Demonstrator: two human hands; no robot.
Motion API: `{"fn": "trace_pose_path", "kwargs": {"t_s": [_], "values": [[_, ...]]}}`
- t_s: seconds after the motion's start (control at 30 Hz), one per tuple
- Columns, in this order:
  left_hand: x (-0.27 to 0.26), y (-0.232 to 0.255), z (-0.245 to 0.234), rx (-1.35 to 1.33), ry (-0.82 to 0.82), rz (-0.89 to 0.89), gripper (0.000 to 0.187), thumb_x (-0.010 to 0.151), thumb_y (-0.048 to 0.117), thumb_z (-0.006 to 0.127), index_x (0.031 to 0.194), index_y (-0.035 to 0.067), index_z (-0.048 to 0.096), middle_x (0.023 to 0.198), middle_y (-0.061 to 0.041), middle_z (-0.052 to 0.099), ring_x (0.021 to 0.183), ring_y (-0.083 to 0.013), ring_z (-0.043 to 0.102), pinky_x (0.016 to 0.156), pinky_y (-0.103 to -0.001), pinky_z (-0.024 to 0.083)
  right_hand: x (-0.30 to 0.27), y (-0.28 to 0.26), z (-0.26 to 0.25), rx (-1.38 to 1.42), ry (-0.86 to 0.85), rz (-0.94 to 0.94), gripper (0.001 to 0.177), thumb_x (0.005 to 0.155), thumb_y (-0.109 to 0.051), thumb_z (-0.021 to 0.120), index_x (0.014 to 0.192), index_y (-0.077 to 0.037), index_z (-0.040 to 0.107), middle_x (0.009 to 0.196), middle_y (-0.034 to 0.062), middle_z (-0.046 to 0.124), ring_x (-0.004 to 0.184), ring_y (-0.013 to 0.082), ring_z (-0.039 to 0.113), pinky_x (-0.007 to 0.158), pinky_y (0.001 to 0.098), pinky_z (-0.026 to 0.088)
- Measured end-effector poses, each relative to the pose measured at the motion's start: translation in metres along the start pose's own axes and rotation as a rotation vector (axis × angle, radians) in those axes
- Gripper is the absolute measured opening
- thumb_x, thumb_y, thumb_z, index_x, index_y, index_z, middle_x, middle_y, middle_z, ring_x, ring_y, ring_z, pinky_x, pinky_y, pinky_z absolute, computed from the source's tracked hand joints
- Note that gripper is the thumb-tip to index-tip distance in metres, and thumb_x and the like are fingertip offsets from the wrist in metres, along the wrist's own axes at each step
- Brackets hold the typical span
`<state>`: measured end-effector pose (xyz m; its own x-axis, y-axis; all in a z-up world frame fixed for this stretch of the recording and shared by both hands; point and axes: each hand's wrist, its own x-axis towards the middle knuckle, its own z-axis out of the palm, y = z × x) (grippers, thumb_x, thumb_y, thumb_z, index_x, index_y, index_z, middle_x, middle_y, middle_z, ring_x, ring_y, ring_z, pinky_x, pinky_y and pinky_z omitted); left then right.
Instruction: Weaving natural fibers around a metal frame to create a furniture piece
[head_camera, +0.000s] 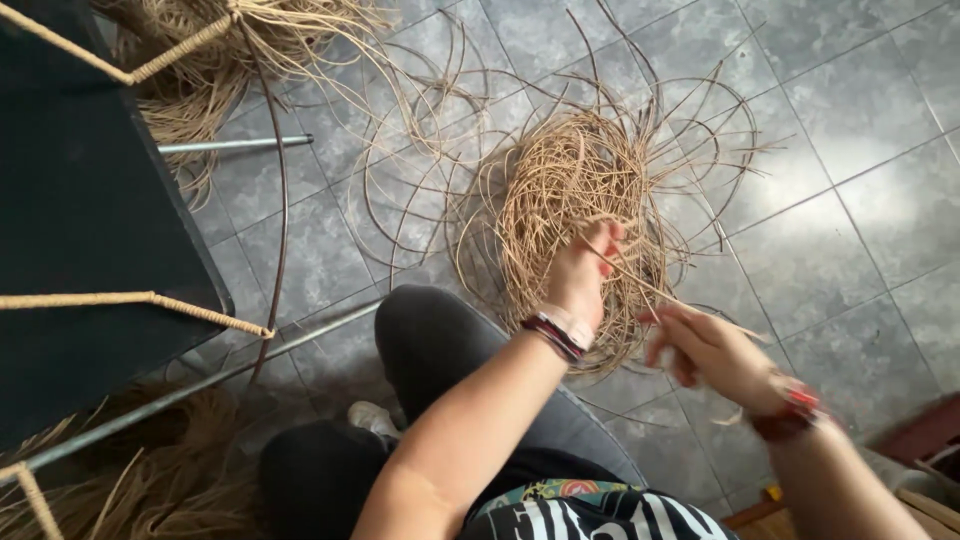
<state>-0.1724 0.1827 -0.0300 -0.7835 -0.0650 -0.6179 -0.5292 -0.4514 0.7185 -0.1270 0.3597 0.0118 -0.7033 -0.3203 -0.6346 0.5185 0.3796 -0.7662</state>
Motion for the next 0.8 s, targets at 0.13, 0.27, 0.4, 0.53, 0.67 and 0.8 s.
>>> {"fn": "trace_pose_path", "kwargs": {"t_s": [0.13,0.27,0.4,0.53,0.67,0.8], "values": [[-0.020,-0.024,0.009,-0.006,0.000,0.016,0.024,0.107,0.035,0.062,0.110,0.015,0.075,0.109,-0.013,0.067,0.090,-0.0250,0.069,0.076,-0.037,0.064,0.066,0.044,0.019,0.490,0.147,0.038,0.033,0.107,-0.017,0.045,0.127,0.003,0.060,0.079,0.0238,0.065,0.048,0.0321,0.063,0.041,0.0445,0.053],[-0.015,-0.040,-0.004,0.382,0.076,0.119,0.020,0.093,0.039,0.074,0.102,0.022,0.080,0.092,-0.007,0.077,0.088,-0.0236,0.073,0.080,-0.036,0.059,0.080,0.047,0.017,0.643,0.124,0.098,0.023,0.108,-0.020,0.048,0.111,-0.001,0.061,0.067,0.0067,0.046,0.045,0.0188,0.048,0.035,0.0343,0.039],[0.009,-0.043,-0.018,-0.434,0.002,-0.326,0.010,0.098,0.019,0.064,0.097,0.012,0.071,0.094,-0.008,0.076,0.077,-0.0192,0.074,0.067,-0.025,0.064,0.046,0.034,0.015,0.010,0.070,-0.026,0.043,0.109,-0.021,0.048,0.074,0.000,0.062,0.034,0.0089,0.048,0.021,0.0169,0.044,0.023,0.0262,0.030],[0.051,-0.027,-0.033,-0.609,0.010,-0.342,0.021,0.106,0.016,0.045,0.095,0.009,0.061,0.096,-0.013,0.074,0.080,-0.0236,0.076,0.066,-0.030,0.068,-0.009,-0.005,-0.008,-0.454,-0.078,0.143,0.036,0.100,-0.022,0.053,0.079,-0.001,0.073,0.049,0.0102,0.060,0.044,0.0184,0.055,0.041,0.0295,0.042],[0.024,-0.008,-0.013,-0.267,0.064,-0.103,0.025,0.103,0.031,0.059,0.101,0.008,0.070,0.099,-0.008,0.067,0.081,-0.0143,0.063,0.069,-0.023,0.053,-0.001,0.002,-0.002,-0.081,-0.062,0.112,0.032,0.106,-0.022,0.043,0.100,0.000,0.067,0.070,0.0160,0.060,0.047,0.0215,0.052,0.044,0.0334,0.043],[0.018,-0.100,-0.017,0.292,-0.059,-0.026,0.024,0.095,0.043,0.071,0.101,0.021,0.080,0.087,-0.006,0.075,0.076,-0.0144,0.067,0.062,-0.026,0.056,0.073,0.037,0.029,0.314,0.195,-0.052,0.032,0.111,-0.024,0.049,0.100,0.004,0.061,0.062,0.0183,0.059,0.040,0.0202,0.053,0.031,0.0281,0.040]]}}
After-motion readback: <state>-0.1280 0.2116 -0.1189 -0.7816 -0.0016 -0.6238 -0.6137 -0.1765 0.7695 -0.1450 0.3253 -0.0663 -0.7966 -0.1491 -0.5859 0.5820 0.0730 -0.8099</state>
